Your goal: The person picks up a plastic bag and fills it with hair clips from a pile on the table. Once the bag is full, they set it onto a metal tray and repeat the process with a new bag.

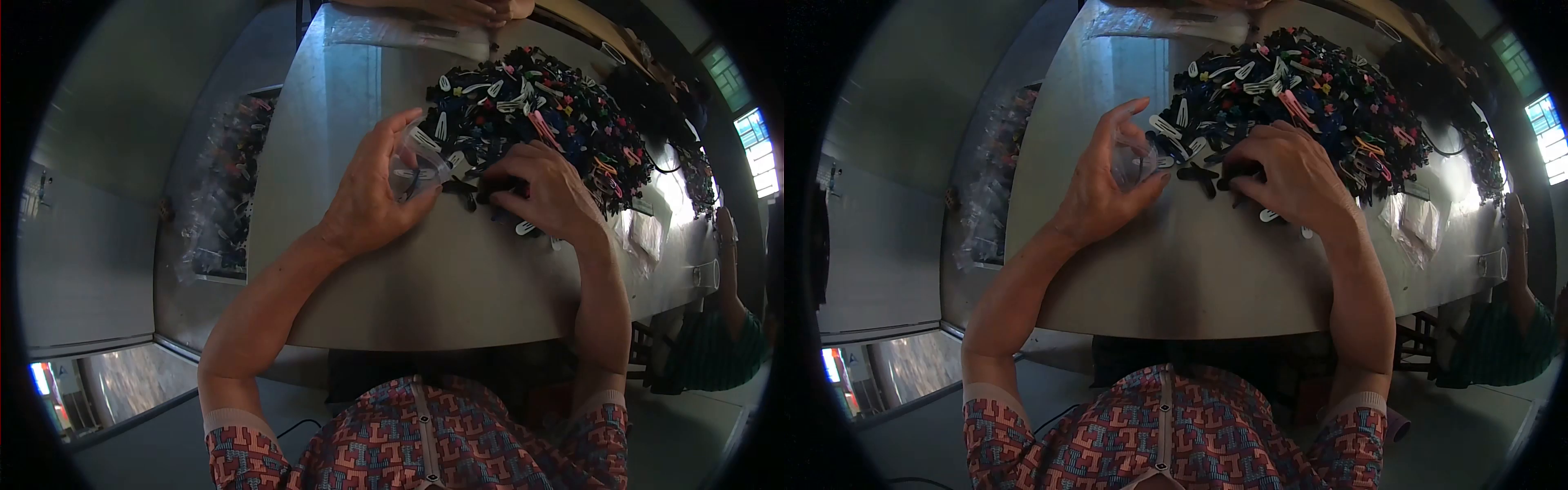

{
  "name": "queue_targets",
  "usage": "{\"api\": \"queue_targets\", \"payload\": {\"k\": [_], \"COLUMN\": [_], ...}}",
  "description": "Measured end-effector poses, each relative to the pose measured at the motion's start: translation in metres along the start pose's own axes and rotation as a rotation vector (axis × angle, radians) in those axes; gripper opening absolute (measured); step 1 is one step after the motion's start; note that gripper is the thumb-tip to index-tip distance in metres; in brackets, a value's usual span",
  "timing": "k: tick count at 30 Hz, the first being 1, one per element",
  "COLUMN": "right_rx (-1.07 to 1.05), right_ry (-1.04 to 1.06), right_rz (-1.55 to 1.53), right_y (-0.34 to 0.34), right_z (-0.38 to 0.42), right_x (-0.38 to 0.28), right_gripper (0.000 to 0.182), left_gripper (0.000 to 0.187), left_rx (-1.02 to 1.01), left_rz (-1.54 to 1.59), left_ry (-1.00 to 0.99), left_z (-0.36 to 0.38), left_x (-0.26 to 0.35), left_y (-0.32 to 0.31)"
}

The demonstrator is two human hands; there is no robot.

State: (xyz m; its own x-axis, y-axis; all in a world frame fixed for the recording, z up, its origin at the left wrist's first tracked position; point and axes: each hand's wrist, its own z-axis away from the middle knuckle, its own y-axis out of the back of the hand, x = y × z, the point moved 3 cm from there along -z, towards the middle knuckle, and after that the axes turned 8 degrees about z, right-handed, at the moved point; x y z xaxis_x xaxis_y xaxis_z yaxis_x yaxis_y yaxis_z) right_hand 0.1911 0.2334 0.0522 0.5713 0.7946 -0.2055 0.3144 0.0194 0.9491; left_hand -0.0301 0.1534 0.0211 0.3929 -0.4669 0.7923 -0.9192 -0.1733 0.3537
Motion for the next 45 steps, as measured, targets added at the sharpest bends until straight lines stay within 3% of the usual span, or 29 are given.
{"api": "queue_targets", "payload": {"k": [7, 13, 15, 19, 22, 24, 25, 27, 40, 42, 45], "right_rx": [-0.058, -0.064, 0.021, 0.068, 0.028, 0.067, 0.066, 0.088, -0.088, -0.014, -0.112], "right_ry": [-0.02, -0.175, -0.025, 0.057, -0.025, -0.138, -0.136, -0.197, -0.214, -0.248, -0.21], "right_rz": [0.02, -0.184, -0.109, 0.022, -0.122, -0.47, -0.47, -0.755, -0.918, -1.325, -1.329], "right_y": [-0.003, -0.003, -0.008, -0.009, -0.006, -0.005, -0.003, 0.001, -0.002, -0.011, -0.012], "right_z": [-0.003, -0.005, -0.004, -0.005, -0.006, -0.007, -0.007, -0.006, -0.006, -0.006, -0.006], "right_x": [0.002, -0.004, -0.008, -0.013, -0.012, -0.009, -0.01, -0.015, -0.034, -0.025, -0.021], "right_gripper": [0.012, 0.013, 0.016, 0.018, 0.019, 0.02, 0.02, 0.02, 0.026, 0.028, 0.029], "left_gripper": [0.08, 0.079, 0.078, 0.078, 0.078, 0.078, 0.079, 0.08, 0.087, 0.088, 0.09], "left_rx": [-0.016, -0.029, -0.042, -0.052, -0.056, -0.06, -0.062, -0.065, -0.084, -0.092, -0.082], "left_rz": [-0.008, -0.021, -0.034, -0.009, -0.027, -0.038, -0.058, -0.077, -0.201, -0.203, -0.205], "left_ry": [-0.008, -0.01, 0.017, 0.041, 0.015, 0.011, 0.011, 0.012, -0.068, -0.084, -0.096], "left_z": [0.001, 0.001, 0.002, 0.002, 0.002, 0.002, 0.002, 0.003, 0.007, 0.007, 0.007], "left_x": [-0.001, -0.001, 0.0, -0.001, -0.001, 0.0, 0.001, 0.001, 0.006, 0.007, 0.007], "left_y": [-0.001, -0.001, -0.001, -0.001, -0.001, -0.001, -0.002, -0.003, -0.007, -0.008, -0.008]}}
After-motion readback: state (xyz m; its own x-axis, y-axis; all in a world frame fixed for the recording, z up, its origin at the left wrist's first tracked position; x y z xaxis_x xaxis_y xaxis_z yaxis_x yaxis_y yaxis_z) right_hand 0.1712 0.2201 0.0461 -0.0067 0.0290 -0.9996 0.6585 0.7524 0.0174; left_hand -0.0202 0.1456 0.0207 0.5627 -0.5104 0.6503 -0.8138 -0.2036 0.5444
